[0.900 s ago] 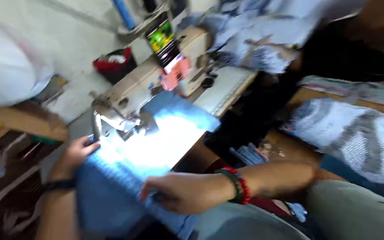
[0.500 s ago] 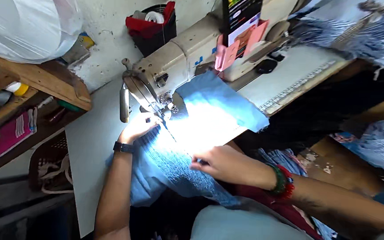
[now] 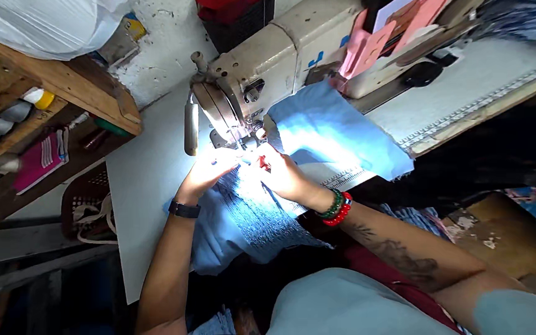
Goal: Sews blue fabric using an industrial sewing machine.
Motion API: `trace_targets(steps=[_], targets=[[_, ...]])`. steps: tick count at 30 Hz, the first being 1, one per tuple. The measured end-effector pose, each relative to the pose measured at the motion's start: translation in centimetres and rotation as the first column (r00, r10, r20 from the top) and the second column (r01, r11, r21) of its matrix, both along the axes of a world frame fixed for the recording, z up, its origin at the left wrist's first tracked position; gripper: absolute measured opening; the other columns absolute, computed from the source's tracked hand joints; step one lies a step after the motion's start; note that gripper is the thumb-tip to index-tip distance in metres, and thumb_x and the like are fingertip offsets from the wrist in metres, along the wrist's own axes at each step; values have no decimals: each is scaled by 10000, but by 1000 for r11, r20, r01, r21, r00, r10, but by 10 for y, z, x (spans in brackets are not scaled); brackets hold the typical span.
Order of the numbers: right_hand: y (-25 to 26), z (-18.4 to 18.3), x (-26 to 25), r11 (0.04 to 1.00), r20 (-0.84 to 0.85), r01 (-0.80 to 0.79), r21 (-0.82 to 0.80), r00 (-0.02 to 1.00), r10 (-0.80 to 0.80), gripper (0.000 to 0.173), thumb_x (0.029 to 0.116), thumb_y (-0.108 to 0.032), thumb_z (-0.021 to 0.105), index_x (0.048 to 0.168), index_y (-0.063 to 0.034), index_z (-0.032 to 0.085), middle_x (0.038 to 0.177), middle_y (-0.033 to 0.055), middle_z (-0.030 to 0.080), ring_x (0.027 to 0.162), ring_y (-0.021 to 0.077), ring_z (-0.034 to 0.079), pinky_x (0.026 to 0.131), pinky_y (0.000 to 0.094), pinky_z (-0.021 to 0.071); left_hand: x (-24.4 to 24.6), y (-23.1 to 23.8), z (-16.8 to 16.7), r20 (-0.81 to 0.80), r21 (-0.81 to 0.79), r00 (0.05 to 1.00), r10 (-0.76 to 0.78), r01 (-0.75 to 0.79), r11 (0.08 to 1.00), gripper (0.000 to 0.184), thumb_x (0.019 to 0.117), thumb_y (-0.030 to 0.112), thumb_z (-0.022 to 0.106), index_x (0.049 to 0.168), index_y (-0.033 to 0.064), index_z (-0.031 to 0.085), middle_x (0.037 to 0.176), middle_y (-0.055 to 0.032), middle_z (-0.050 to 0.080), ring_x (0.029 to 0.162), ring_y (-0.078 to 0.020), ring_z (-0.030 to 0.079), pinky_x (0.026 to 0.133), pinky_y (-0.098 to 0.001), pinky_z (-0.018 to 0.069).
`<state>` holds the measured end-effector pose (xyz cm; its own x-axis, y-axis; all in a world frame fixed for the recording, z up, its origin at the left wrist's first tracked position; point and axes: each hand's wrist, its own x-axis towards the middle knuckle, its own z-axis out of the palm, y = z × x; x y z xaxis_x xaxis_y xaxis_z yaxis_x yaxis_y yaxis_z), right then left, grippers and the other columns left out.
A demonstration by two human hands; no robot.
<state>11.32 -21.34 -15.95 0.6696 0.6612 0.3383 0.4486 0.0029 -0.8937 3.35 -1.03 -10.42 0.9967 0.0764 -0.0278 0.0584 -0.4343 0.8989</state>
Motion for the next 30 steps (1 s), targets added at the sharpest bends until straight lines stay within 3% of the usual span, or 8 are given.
trace_targets(steps=[9,14,17,20,22,26,28,30], targets=[[-2,2,2,998,51,-25,-54,998,27,185,909,-121,704,1068,-63,630,817,35,659,682,110,631,616,298,552,-3,-14,-1,11,32,989,149,-149,988,58,924,129,702,890,95,669,797,20,615,714,-32,566,645,-219,481],[-8,1,5,997,15,-57,-42,998,58,167,936,-105,650,1097,-63,626,828,34,645,672,92,607,604,276,534,4,0,-1,-53,-48,998,28,-31,998,168,988,127,612,1070,83,751,1059,14,739,979,-43,670,885,-254,552],[-8,2,5,997,0,-61,-37,998,61,132,951,-128,632,1069,-75,657,864,27,671,693,77,625,620,262,548,1,-4,3,-21,-55,999,41,-42,998,141,969,122,629,1031,80,748,1012,19,731,942,-39,668,855,-240,551],[-3,6,2,995,22,-14,-100,1000,17,436,912,-387,760,1169,-61,626,901,46,679,719,128,643,649,337,569,-8,-17,7,15,-45,995,98,-97,994,39,917,118,681,925,84,698,856,21,664,764,-22,610,692,-203,520],[0,9,1,993,50,18,-116,999,-12,544,856,-415,818,1188,-36,612,885,81,680,733,184,653,663,396,572,-10,-22,7,29,-44,991,130,-129,991,78,911,141,690,848,103,662,775,30,613,680,-19,563,613,-188,481],[3,11,2,991,15,11,-131,1000,-9,158,965,-221,690,998,-67,706,820,55,692,716,154,666,657,376,568,-13,-24,6,26,-23,986,166,-166,986,164,931,183,695,789,134,629,723,40,584,627,-22,533,556,-186,450],[1,8,3,996,-25,-16,-92,1000,14,139,997,-197,638,954,-82,703,760,25,654,648,109,613,595,321,527,-16,-21,5,6,-56,993,118,-117,992,109,953,212,684,866,147,673,801,55,631,708,-11,578,616,-187,486],[-1,7,5,998,-66,-38,-52,997,35,154,1004,-180,625,923,-74,702,726,12,621,614,74,563,566,264,489,-17,-17,6,-27,-137,998,63,-67,988,125,961,159,662,1052,117,735,1014,35,718,925,-31,662,818,-226,561]])
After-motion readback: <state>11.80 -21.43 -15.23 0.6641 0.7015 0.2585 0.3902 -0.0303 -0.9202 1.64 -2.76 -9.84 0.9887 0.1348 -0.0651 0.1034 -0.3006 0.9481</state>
